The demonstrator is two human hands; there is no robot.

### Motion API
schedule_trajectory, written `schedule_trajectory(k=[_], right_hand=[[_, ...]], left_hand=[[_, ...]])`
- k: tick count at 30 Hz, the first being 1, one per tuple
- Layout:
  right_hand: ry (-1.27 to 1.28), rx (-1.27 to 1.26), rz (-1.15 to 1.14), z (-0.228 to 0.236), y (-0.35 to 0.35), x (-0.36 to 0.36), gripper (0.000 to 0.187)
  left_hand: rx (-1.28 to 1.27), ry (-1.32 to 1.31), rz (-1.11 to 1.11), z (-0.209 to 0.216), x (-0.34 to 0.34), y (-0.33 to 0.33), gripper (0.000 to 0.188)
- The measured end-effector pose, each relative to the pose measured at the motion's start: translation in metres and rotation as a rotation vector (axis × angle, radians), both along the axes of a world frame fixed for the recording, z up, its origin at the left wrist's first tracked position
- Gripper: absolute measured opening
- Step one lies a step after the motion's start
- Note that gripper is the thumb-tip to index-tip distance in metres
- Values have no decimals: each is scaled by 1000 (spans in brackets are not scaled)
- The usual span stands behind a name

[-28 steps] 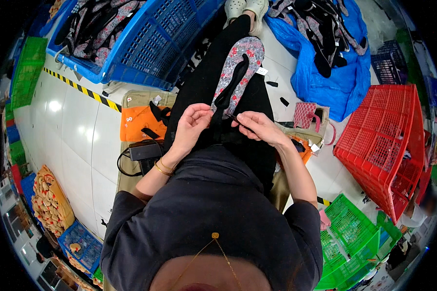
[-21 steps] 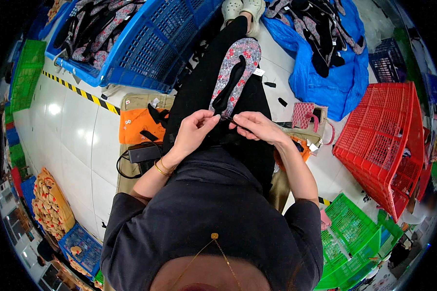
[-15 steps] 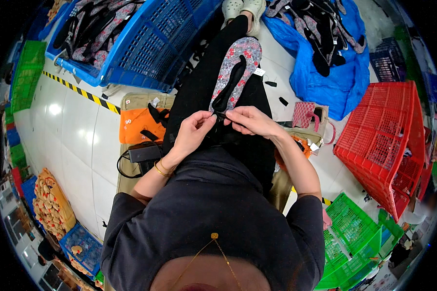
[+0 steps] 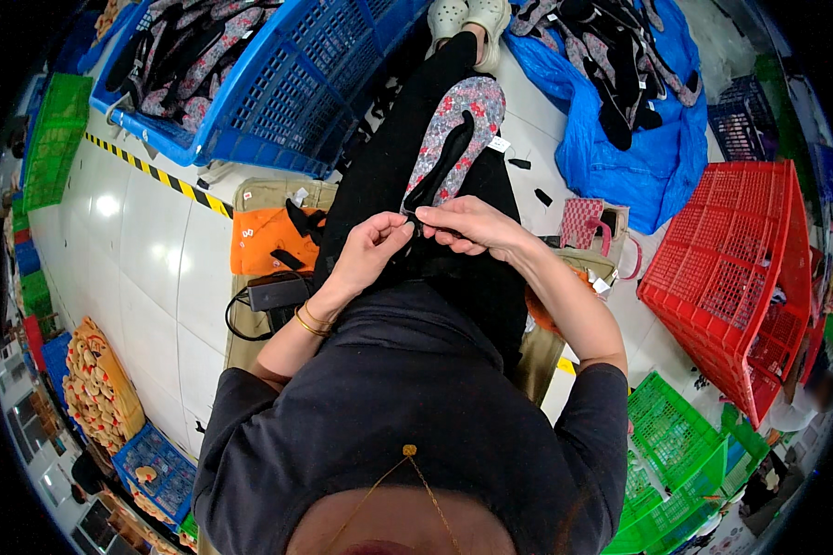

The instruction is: The person sits on a low stool and repeatedly picks up floral-patterned slippers from a blue crate. They use small scissors to trim loose threads and excess fabric from the slipper edges, then place the finished items into a red crate.

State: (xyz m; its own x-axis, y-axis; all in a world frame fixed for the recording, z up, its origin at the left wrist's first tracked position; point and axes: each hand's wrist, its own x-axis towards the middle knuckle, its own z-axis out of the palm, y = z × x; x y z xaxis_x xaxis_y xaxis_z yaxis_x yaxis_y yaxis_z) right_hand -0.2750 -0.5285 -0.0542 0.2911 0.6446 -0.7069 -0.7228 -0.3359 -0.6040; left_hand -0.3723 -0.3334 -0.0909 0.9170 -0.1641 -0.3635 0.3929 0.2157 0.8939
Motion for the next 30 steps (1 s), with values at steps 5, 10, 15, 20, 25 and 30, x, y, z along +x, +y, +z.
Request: schedule_trajectory(k=[5,10,15,20,25,30], right_hand=[[24,29,-37,-8,3,-1,36],[-73,93,-27,-7,-7,-7,32],[-53,295,-11,-1,-42,-22,27],[-233,79,-243,-16,-37,-39,24],[-286,46,-579,-12,-49,-43,32],[-408,255,-998,-8,-19,-27,35]], left_hand=[[18,21,-6,3,1,3,12],[368,-20,-215,17,0,30,14],[1148,-636,-130,68,27,44,38],[1170,-575,-255,41,52,-19,43],[198,-219,-27,13,85,2,34],[-640,61,-48,-7,63,-6,35]])
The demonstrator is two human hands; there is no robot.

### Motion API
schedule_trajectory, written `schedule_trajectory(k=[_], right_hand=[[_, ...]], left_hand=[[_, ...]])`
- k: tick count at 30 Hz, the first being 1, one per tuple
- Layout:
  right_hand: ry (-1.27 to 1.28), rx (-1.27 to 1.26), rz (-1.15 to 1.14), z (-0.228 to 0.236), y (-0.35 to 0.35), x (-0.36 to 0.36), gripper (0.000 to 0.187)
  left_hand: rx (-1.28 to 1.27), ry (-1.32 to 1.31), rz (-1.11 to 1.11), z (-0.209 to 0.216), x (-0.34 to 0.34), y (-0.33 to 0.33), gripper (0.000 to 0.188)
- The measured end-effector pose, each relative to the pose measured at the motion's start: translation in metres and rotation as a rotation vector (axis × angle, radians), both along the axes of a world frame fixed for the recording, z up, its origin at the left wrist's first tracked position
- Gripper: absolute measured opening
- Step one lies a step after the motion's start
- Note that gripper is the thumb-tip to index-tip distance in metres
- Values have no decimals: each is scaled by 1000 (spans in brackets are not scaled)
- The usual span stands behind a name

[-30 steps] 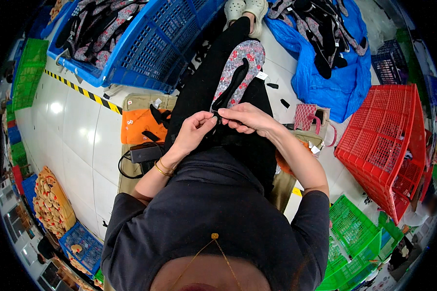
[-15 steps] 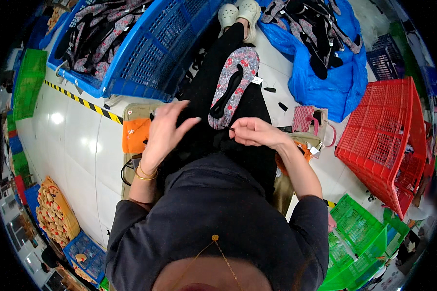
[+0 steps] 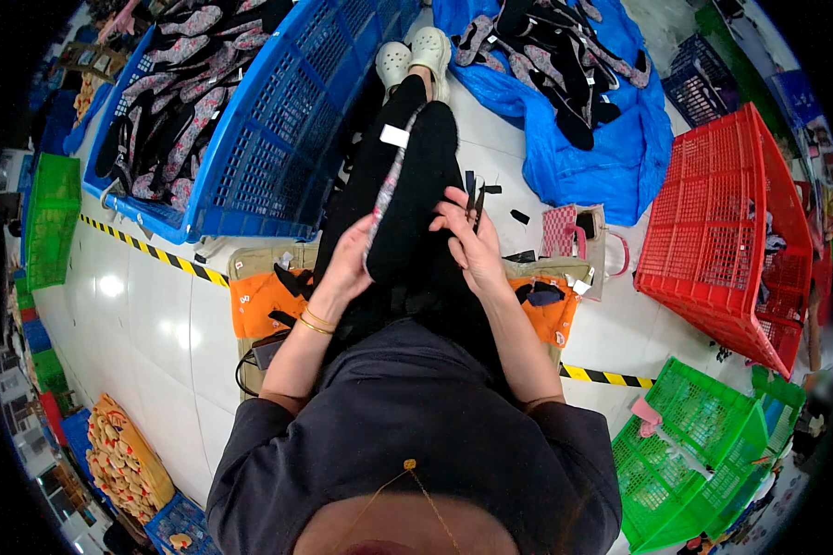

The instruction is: The person sits on a low stool and repeatedly picks up floral-patterned slippers from a blue crate. They use small scissors to trim loose threads and excess fabric from the slipper edges, then place the finished items into a red crate.

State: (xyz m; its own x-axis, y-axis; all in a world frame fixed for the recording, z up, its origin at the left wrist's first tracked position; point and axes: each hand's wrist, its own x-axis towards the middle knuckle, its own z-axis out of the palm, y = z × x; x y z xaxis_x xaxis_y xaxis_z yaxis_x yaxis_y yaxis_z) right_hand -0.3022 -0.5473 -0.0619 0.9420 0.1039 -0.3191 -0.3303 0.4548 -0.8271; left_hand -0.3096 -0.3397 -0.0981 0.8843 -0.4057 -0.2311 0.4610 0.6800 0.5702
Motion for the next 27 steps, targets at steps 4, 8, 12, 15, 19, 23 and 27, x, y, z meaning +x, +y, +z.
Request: schedule_trajectory(k=[4,8,12,15,19,23,27], right_hand=[[-59,-136,-97,1,12,6,24],[-150,-403,-86,6,18,-8,35],[-222,-529,-23,3,30,-33,46],[-244,-344,-37,3,29,-35,39],[-444,-759,-81,4,-1,-17,44],[-532,-772,-14,4,0,-9,40],[-418,-472,-50,5,16,-7,30]], left_hand=[[103,60,-106,-5,-15,-14,34],[1,-34,-69,7,6,-4,55],[292,-20,5,26,10,-23,41],[121,-15,18,24,12,-22,38],[-11,99,48,6,14,-15,35],[-115,153,-75,12,9,-15,36],[-180,190,-77,12,4,-19,35]])
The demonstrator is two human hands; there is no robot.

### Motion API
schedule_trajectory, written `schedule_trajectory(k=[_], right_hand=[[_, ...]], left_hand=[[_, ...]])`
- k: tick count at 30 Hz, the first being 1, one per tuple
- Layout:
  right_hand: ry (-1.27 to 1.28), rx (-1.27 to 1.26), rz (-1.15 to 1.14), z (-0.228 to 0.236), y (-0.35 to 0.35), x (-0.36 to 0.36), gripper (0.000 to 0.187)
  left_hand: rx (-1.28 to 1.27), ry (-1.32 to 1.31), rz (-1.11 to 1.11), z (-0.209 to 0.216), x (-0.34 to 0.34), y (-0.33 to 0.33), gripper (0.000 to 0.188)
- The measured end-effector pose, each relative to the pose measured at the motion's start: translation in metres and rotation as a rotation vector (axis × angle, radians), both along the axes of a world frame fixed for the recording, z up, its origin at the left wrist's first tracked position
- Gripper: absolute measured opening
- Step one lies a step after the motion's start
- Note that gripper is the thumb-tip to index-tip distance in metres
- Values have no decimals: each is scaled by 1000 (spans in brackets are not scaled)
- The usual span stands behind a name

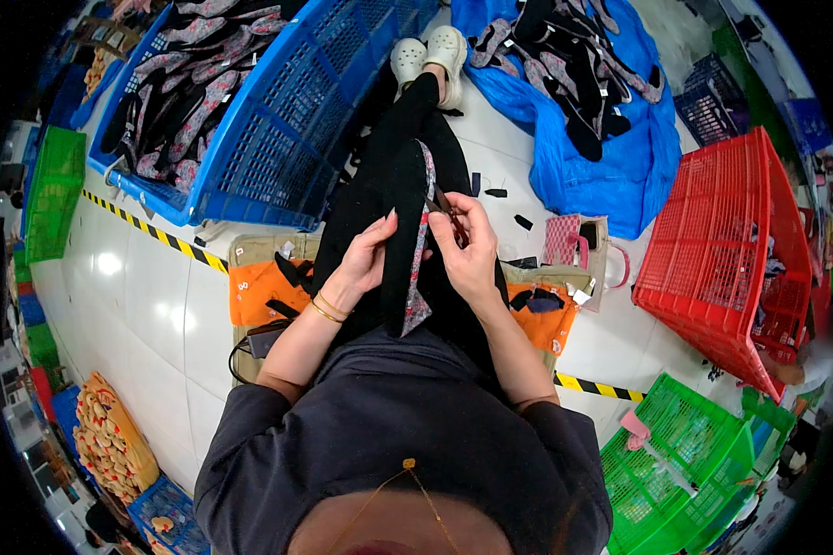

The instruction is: The person sits on a low stool and repeatedly picks up floral-patterned slippers from a blue crate. They use small scissors to trim loose threads and excess fabric from the slipper edges, then place the finished items into a red crate.

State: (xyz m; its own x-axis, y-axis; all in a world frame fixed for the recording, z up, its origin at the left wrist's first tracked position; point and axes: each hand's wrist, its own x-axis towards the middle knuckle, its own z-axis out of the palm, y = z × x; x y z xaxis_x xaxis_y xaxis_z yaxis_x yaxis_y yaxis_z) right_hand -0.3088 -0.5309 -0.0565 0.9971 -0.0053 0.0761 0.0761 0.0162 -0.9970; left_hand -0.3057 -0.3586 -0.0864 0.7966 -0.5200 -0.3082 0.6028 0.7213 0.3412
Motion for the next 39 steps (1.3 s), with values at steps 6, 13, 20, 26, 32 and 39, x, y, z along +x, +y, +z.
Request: schedule_trajectory(k=[6,13,20,26,32,39], right_hand=[[39,162,75,5,-6,10,21],[112,344,-48,11,-26,22,11],[-313,-518,-59,33,1,8,27],[-414,-613,-27,36,5,17,21],[-82,-51,-205,24,-18,30,13],[322,-64,262,19,20,-26,50]], left_hand=[[-9,-48,-95,-6,1,5,35],[448,-256,19,8,4,0,30],[1421,-812,243,51,0,-6,28],[1593,-944,302,44,-5,-12,31],[1555,-849,259,48,-3,-6,27],[788,-352,385,39,8,11,27]])
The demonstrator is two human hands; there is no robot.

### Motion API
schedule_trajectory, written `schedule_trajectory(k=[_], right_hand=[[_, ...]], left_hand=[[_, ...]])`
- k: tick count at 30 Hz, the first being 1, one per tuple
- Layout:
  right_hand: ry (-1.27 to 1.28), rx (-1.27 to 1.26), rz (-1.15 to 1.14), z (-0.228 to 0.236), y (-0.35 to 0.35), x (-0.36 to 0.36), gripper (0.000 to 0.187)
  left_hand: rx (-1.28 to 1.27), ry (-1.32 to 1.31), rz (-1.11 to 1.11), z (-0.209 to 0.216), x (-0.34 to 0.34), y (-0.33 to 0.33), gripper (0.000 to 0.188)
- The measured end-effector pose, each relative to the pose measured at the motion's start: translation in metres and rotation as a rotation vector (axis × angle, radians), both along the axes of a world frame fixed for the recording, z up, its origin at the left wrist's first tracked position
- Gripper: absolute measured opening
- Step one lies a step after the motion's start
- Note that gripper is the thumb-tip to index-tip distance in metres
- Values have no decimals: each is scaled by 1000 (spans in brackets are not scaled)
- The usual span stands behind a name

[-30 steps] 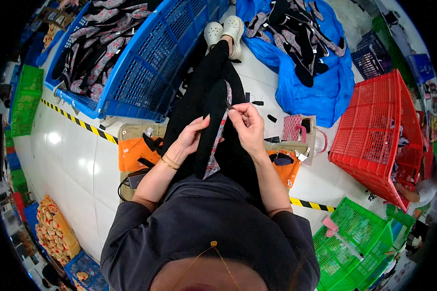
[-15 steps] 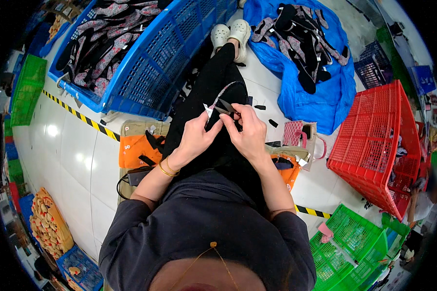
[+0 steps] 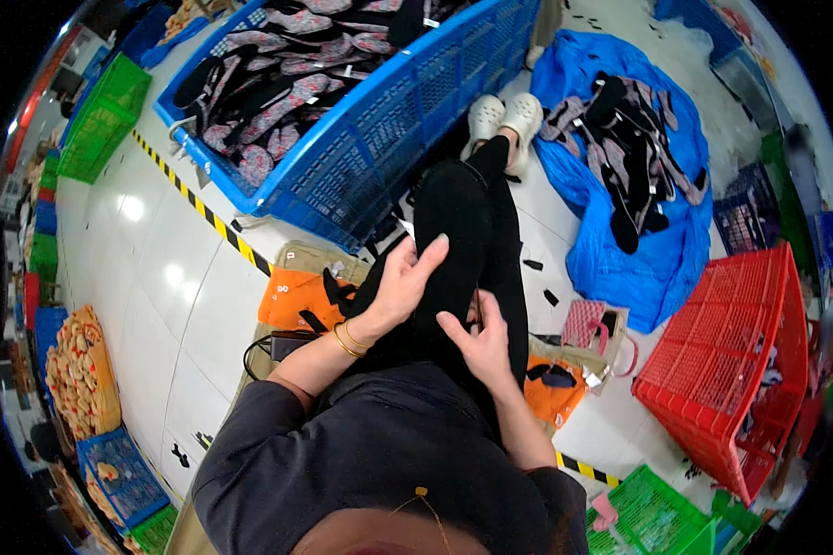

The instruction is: The person sits on a low stool and repeatedly picks up floral-patterned slippers from a blue crate. They use small scissors to trim loose threads and excess fabric from the slipper edges, then place the finished items into a red crate.

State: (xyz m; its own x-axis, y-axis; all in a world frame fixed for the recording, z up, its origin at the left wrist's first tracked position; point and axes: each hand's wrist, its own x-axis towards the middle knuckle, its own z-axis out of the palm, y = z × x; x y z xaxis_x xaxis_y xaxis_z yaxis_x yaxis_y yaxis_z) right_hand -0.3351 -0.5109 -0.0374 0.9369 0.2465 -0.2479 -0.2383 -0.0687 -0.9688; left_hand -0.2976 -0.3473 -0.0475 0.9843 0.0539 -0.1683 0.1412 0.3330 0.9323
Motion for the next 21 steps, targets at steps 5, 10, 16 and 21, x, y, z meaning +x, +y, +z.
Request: schedule_trajectory(k=[5,10,16,21], right_hand=[[259,93,-156,6,-14,50,51],[-159,765,-342,-18,-118,191,28],[143,499,-272,-27,-52,139,19],[262,535,-598,-70,-78,83,20]], left_hand=[[236,106,-381,44,22,82,29],[1246,-440,313,91,167,249,26],[2020,-56,-126,-35,223,503,57],[1974,158,-210,-53,242,458,38]])
